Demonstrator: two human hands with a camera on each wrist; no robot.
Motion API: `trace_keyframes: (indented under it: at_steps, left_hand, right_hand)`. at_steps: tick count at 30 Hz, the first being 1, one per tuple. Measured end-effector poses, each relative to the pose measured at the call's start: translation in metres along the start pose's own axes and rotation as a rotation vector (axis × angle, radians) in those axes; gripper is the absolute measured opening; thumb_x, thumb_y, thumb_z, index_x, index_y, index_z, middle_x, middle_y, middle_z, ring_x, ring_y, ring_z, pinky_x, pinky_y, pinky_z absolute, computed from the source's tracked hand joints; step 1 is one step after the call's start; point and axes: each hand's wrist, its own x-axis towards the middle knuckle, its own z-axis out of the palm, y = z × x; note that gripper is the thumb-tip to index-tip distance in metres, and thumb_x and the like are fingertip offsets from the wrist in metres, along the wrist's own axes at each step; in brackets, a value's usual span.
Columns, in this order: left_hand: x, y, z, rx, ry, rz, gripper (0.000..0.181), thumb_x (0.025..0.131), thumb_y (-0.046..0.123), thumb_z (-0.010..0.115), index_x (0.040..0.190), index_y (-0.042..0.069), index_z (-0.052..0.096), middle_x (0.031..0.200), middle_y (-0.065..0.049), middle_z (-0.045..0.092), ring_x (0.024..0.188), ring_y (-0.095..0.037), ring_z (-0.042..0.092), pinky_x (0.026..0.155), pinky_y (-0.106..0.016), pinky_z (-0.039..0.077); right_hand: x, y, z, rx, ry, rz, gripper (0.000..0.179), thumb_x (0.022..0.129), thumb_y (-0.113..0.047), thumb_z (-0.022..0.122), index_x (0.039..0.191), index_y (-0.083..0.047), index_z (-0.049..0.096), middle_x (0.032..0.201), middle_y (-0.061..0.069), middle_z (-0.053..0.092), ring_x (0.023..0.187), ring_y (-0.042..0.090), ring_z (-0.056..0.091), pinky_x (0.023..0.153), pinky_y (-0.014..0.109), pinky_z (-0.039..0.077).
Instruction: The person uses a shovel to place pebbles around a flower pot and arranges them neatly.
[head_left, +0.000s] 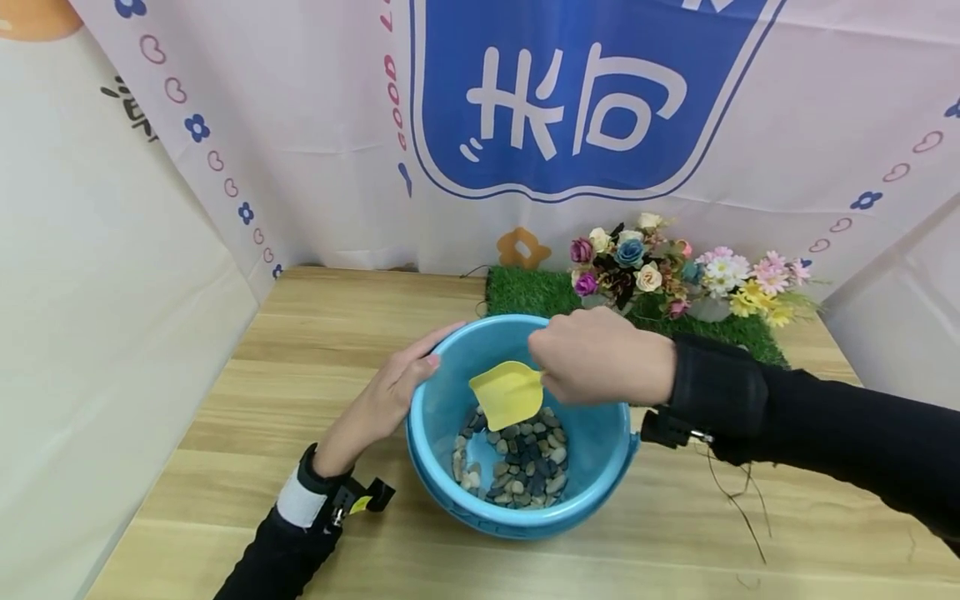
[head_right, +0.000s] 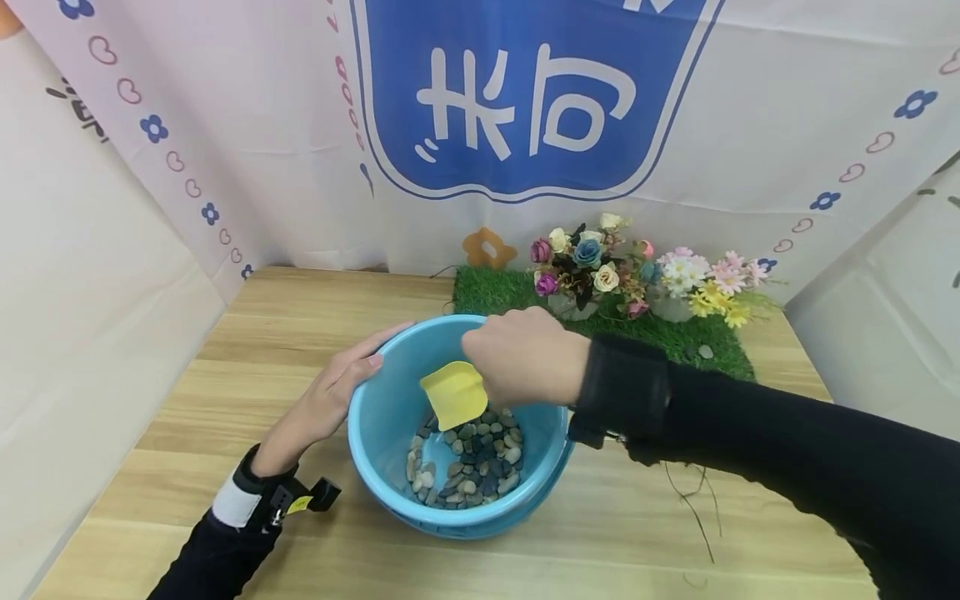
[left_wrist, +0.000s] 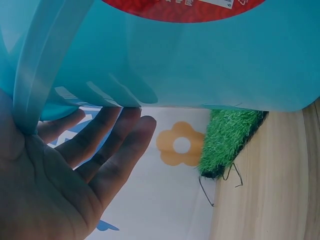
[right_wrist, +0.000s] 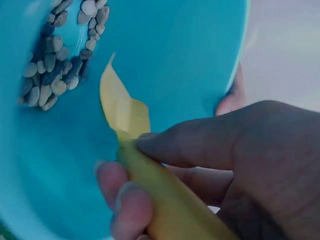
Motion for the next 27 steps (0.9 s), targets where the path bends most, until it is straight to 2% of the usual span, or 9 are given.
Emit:
trace_keyframes:
  at_steps: [4,8,11,14,17,22,27]
  left_hand:
    - [0.0,0.0,-0.001,-0.016,-0.002,0.004,0.05,0.111,0.024,0.031,0.159,0.01,0.035,0.152,-0.014,0.045,0.115,-0.036,0.064,0.074,-0.042,0.062]
    - [-0.002,-0.001,-0.003,-0.032,-0.011,0.017,0.05,0.111,0.022,0.031,0.159,0.008,0.034,0.153,-0.015,0.044,0.114,-0.038,0.064,0.074,-0.042,0.062]
    - [-0.003,-0.002,-0.003,-0.035,-0.017,0.022,0.05,0.111,0.022,0.03,0.159,0.007,0.033,0.152,-0.016,0.044,0.113,-0.037,0.064,0.074,-0.04,0.062]
    - [-0.005,-0.003,-0.004,-0.033,-0.018,0.022,0.051,0.111,0.022,0.029,0.159,0.006,0.033,0.152,-0.017,0.045,0.112,-0.037,0.065,0.074,-0.039,0.062]
    - [-0.006,-0.004,-0.003,-0.032,-0.015,0.02,0.051,0.111,0.022,0.029,0.159,0.006,0.032,0.151,-0.018,0.046,0.112,-0.036,0.065,0.075,-0.039,0.062]
    - [-0.007,-0.004,-0.002,-0.027,-0.005,0.023,0.05,0.111,0.022,0.03,0.159,0.009,0.033,0.151,-0.016,0.046,0.112,-0.035,0.066,0.075,-0.04,0.062]
    - [-0.006,-0.005,-0.001,-0.051,-0.015,0.02,0.051,0.111,0.022,0.03,0.159,0.007,0.033,0.15,-0.018,0.046,0.108,-0.04,0.067,0.074,-0.042,0.062]
  right_hand:
    - [0.014,-0.009,-0.001,-0.066,-0.092,0.032,0.028,0.092,-0.001,0.06,0.07,-0.014,0.049,0.061,-0.002,0.032,0.051,0.012,0.033,0.043,0.023,0.032]
    - [0.03,-0.017,-0.002,-0.106,-0.221,0.066,0.016,0.094,-0.004,0.064,0.082,-0.012,0.058,0.066,0.001,0.042,0.056,0.015,0.04,0.048,0.026,0.04]
    - [0.043,-0.021,-0.001,-0.105,-0.307,0.069,0.011,0.093,-0.003,0.066,0.088,-0.011,0.06,0.07,0.001,0.045,0.059,0.015,0.041,0.051,0.027,0.04]
    - [0.054,-0.023,0.001,-0.092,-0.368,0.051,0.011,0.093,0.0,0.065,0.093,-0.01,0.06,0.069,0.0,0.042,0.057,0.014,0.039,0.05,0.025,0.037]
    - [0.062,-0.024,0.006,-0.082,-0.405,0.027,0.009,0.095,-0.001,0.064,0.101,-0.008,0.063,0.067,-0.001,0.04,0.055,0.013,0.039,0.05,0.025,0.036]
    - [0.07,-0.022,0.02,-0.083,-0.444,0.037,0.018,0.098,-0.005,0.064,0.116,-0.006,0.066,0.071,0.0,0.048,0.058,0.013,0.046,0.053,0.025,0.039]
    - [0.07,-0.015,0.033,-0.069,-0.438,0.03,0.007,0.098,-0.003,0.064,0.098,-0.01,0.064,0.069,0.0,0.046,0.056,0.012,0.043,0.051,0.025,0.036]
